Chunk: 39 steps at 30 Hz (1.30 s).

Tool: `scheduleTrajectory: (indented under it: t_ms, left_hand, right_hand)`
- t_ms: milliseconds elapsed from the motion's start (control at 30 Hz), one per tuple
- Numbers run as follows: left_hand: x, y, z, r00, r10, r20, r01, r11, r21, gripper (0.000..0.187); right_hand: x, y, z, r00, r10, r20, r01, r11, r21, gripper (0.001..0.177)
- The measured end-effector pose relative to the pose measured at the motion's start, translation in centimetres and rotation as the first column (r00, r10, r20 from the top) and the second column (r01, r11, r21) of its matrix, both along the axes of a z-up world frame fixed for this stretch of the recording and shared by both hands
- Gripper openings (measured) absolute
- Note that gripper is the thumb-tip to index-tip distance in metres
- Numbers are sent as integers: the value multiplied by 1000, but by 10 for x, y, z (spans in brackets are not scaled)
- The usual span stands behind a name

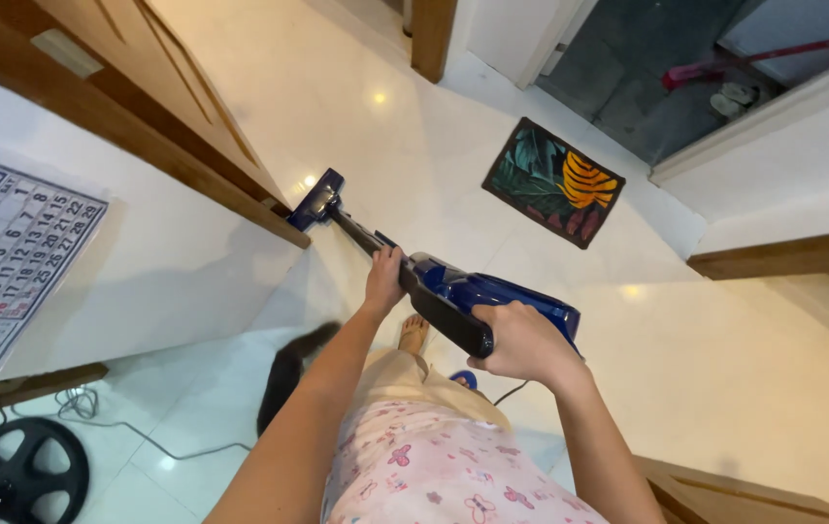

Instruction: Vacuuming the floor around hallways and bedrooms using a stick vacuum.

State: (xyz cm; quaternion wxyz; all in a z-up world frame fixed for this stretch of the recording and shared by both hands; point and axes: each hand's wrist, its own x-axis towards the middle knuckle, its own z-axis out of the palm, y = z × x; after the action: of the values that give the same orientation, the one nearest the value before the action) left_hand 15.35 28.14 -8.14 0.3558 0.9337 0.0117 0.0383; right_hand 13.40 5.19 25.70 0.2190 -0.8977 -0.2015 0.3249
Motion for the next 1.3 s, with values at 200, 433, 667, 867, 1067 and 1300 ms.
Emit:
scheduleTrajectory:
  t_ms: [200,433,667,867,1067,1300]
  left_hand:
    - [-14,-60,-9,998,-69,-7,69,997,-44,48]
    - [-53,-161,28,909,-415,40,404,855,-326,34]
    - [-78,-179,35,589,-807,-49,684,530,-502,31]
    - [-22,-145,4,601,-788,-134,697,598,-396,27]
    - [77,-57,-40,854,-520,29,519,844,-136,41]
    - [188,39,-52,902,-246,-354,309,941,134,78]
  right_hand:
    - [-29,-56,6,988,-152,-9,150,982,-118,40]
    - [-86,-121,82,894,-445,-48,396,837,-377,50]
    - [-144,-123,98,712,-702,3,682,691,-240,51]
    - [-117,-104,58,570,-822,0,821,569,-50,49]
    - [-24,-46,-16,687,-727,-3,725,685,73,52]
    - [91,39,-115,779,-627,-20,626,773,103,58]
